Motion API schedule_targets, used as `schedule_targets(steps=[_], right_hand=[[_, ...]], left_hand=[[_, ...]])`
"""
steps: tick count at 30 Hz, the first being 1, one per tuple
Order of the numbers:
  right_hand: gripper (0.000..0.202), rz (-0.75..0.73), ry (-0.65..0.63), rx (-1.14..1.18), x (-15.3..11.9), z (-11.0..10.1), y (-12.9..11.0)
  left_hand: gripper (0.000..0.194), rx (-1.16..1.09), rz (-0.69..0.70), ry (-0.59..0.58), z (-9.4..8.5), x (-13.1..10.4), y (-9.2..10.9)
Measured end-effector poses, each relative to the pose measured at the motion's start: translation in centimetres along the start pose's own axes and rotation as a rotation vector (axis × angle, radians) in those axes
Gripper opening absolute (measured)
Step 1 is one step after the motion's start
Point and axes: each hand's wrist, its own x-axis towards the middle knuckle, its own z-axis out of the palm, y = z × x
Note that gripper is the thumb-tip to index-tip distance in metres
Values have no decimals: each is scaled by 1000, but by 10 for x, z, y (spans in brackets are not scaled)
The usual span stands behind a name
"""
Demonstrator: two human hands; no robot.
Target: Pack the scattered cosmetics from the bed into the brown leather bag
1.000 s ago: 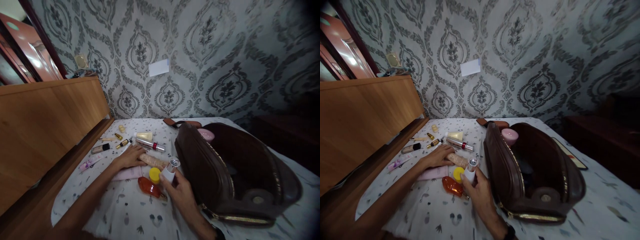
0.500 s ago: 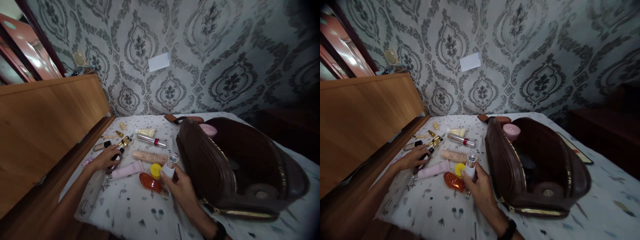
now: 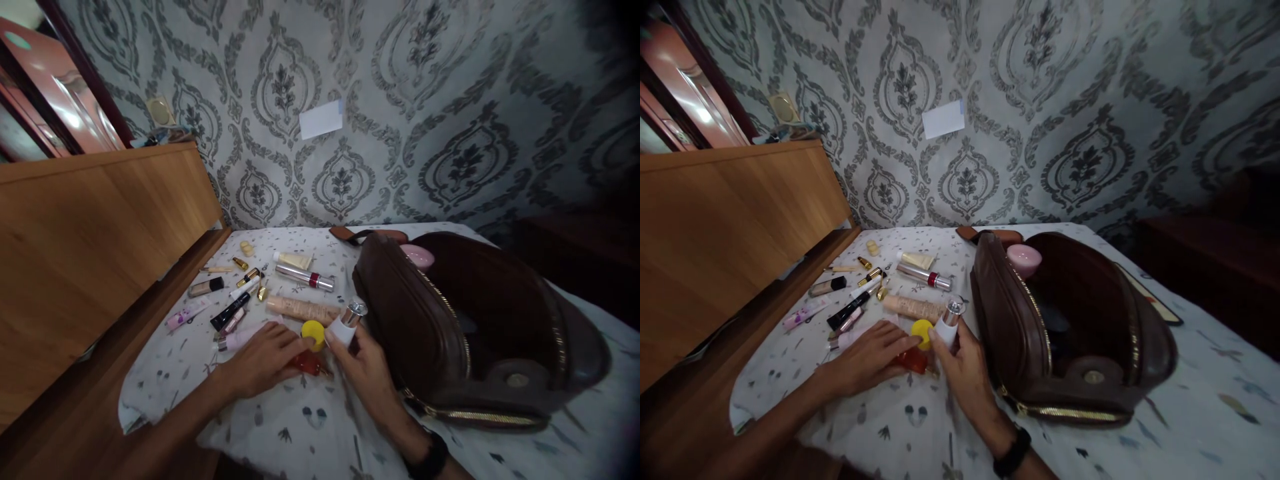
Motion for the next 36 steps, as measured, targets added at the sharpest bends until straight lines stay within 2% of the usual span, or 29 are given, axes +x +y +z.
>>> schedule_targets(steps=[6,9,13,18,20,23,29,33,36], right_hand=[[34,-13,-10,37,-3,0,-3],[35,-38,-20,39,-4,-1,-4],[29,-75,-17,17,-5,-2,-6],[30,-144,-49,51,-13,0,-15],[31,-170,-49,8,-17,1,-19],[26,-186,-48,-65,-21,-1,-32],[20,-332,-97,-39,-18,-29,-84],[14,-261,-82,-46,-21,-53,-110],[30,-228,-93,-74,-26,-72,-119]], left_hand=[[29,36,-136,-6,-15,-33,-21],[27,-95,-167,126,-18,-38,-17],[30,-377,-203,308,-9,-22,6],[41,-616,-269,361,2,12,41],[42,-692,-267,396,4,21,47],[39,-790,-282,441,9,25,46],[55,-1070,-222,303,26,9,27],[63,-1266,-282,176,28,1,28],[65,-1396,-213,48,25,4,34]])
